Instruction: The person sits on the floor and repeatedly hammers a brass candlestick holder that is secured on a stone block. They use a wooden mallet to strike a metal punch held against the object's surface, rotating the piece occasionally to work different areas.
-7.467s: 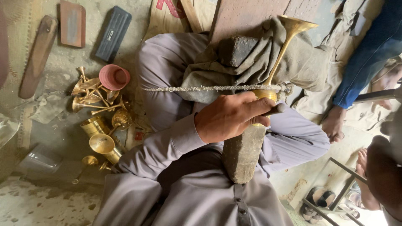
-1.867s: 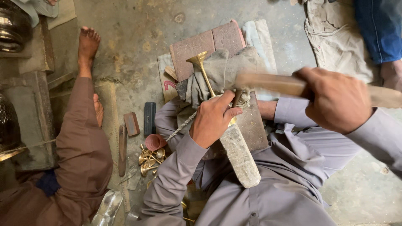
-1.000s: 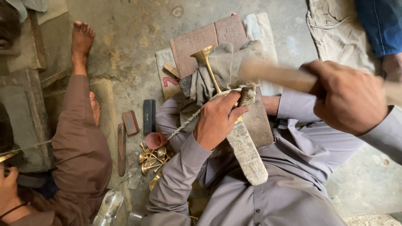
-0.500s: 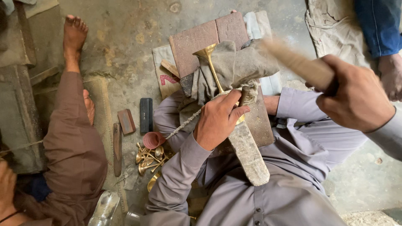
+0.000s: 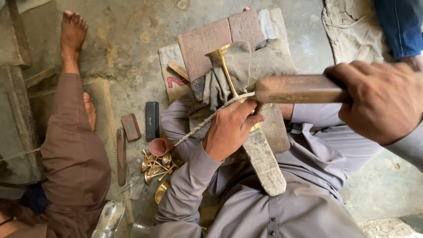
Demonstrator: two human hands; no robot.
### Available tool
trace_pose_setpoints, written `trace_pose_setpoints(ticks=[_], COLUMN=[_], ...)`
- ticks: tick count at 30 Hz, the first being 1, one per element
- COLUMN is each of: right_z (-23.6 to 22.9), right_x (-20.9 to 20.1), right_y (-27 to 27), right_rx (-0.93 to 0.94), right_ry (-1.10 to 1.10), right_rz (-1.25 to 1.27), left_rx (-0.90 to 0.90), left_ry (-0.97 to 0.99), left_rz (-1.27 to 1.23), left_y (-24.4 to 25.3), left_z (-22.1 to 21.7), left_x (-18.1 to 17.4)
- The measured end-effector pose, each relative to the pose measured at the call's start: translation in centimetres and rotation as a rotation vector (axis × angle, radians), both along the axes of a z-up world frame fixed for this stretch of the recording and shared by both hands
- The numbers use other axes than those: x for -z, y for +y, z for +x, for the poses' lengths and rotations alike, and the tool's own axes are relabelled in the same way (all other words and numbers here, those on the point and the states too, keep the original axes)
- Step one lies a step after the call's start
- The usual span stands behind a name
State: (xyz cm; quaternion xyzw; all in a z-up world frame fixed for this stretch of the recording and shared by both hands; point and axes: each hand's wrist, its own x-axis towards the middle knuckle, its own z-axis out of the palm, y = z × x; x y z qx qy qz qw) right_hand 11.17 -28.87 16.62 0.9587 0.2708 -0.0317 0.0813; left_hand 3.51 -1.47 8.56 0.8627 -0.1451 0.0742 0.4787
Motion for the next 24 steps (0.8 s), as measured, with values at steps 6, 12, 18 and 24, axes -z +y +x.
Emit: trace_pose_setpoints(ticks=[6, 12, 18, 24], right_z=[-0.6, -1.0, -1.2, -1.9], right_x=[-0.6, -1.1, -1.0, -1.8], right_y=[0.6, 1.1, 1.0, 0.9], right_rx=[0.085, -0.065, 0.083, 0.072], right_ry=[0.049, -0.140, 0.053, 0.008], right_rz=[0.015, 0.092, -0.081, 0.146], left_rx=[-0.008, -0.006, -0.008, 0.009], left_ry=[0.017, -0.009, -0.037, -0.009], left_rz=[-0.021, -0.022, -0.040, -0.045], left_y=[0.1, 0.3, 0.5, 0.9], left_z=[0.2, -0.2, 0.0, -0.3], left_x=[0.1, 0.3, 0.0, -0.4])
